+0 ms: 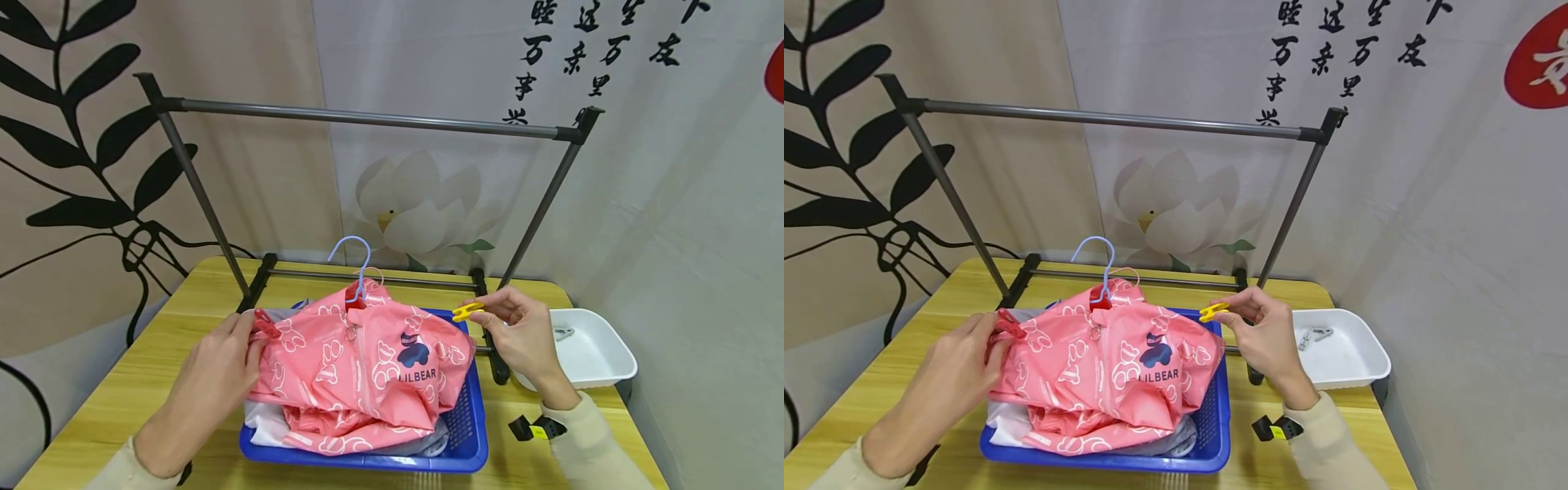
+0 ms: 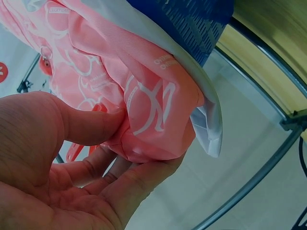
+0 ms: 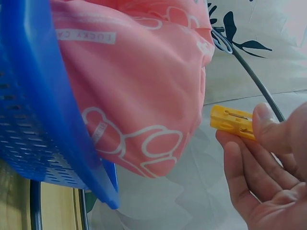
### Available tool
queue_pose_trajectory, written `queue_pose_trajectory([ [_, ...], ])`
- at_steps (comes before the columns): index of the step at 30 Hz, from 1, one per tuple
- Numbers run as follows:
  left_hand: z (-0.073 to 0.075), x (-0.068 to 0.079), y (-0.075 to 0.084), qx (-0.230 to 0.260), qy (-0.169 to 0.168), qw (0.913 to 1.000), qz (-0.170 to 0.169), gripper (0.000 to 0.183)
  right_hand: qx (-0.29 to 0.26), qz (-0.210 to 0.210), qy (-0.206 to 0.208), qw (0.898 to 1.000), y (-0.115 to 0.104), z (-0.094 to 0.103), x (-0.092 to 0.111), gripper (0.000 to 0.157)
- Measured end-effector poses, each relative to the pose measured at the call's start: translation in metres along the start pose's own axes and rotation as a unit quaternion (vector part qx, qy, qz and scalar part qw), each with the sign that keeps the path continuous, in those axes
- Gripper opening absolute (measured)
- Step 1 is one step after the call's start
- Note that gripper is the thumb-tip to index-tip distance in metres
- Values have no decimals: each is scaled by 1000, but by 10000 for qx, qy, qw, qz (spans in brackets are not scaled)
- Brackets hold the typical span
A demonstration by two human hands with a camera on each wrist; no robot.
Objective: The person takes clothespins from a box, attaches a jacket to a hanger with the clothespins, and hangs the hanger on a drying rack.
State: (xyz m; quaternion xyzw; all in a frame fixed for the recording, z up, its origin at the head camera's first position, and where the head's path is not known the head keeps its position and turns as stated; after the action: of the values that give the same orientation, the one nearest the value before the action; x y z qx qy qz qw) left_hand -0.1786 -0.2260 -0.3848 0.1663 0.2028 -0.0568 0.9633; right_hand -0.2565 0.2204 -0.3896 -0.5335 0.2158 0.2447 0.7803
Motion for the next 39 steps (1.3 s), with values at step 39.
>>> queue_pose_trajectory([
  [39, 10, 4, 0, 450, 840, 9948, -368, 22, -453, -269, 88, 9986, -7, -13, -7, 13],
])
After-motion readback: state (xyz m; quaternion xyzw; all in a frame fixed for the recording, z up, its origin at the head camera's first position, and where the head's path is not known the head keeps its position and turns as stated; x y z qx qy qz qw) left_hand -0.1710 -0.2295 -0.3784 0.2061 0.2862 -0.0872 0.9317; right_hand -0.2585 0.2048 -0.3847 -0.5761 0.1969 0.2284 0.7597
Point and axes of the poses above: each hand's wrist, its own x-axis away from the middle knuckle, its own z-axis out of the back of the hand, y = z × x, the point moved 4 cm from there along -x, towards the middle knuckle, and after that the axes turned 3 degrees about z, right-handed, at the moved point
